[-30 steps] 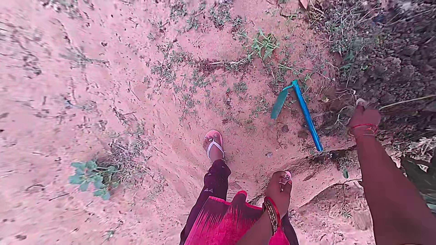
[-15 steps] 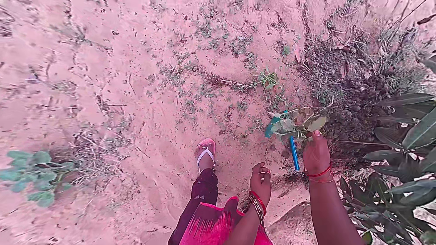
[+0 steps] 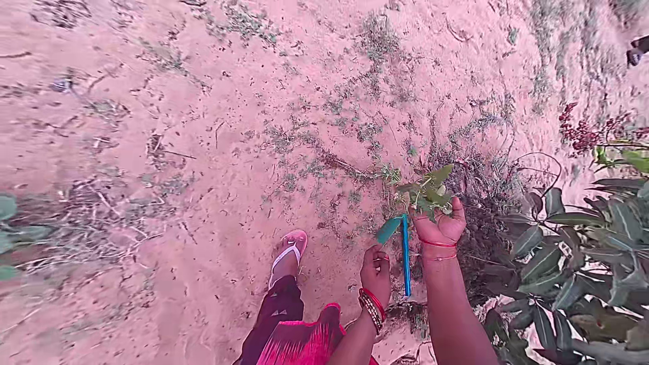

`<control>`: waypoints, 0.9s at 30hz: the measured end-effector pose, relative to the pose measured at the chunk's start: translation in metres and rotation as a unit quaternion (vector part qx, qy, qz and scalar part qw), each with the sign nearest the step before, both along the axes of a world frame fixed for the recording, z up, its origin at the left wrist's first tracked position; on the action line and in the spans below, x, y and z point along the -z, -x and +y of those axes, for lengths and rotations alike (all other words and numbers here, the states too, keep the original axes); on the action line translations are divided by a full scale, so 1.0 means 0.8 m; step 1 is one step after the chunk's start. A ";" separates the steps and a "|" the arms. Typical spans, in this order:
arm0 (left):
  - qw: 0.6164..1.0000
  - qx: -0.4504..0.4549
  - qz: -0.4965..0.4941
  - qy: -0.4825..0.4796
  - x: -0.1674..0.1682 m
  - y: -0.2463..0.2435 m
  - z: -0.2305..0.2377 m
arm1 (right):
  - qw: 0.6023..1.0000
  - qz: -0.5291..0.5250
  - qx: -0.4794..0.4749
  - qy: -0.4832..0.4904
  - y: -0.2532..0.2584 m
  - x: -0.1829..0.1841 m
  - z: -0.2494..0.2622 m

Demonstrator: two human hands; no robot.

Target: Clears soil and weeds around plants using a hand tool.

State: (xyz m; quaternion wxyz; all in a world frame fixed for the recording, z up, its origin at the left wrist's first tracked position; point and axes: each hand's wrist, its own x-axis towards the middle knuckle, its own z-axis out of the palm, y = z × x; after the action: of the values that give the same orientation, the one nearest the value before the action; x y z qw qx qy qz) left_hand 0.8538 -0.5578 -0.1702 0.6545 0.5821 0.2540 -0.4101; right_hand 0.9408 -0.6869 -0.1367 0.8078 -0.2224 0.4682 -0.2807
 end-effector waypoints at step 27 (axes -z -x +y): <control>0.985 0.156 0.076 -0.008 0.018 0.017 0.002 | 0.962 0.163 -0.117 0.186 -0.048 0.078 -0.197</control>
State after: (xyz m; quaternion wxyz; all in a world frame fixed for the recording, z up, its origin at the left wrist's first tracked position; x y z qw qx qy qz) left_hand 0.8405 -0.5564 -0.1849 0.5566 0.5866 0.2126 -0.5485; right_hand 0.9789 -0.8447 -0.1990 0.6920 -0.4649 0.5040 -0.2258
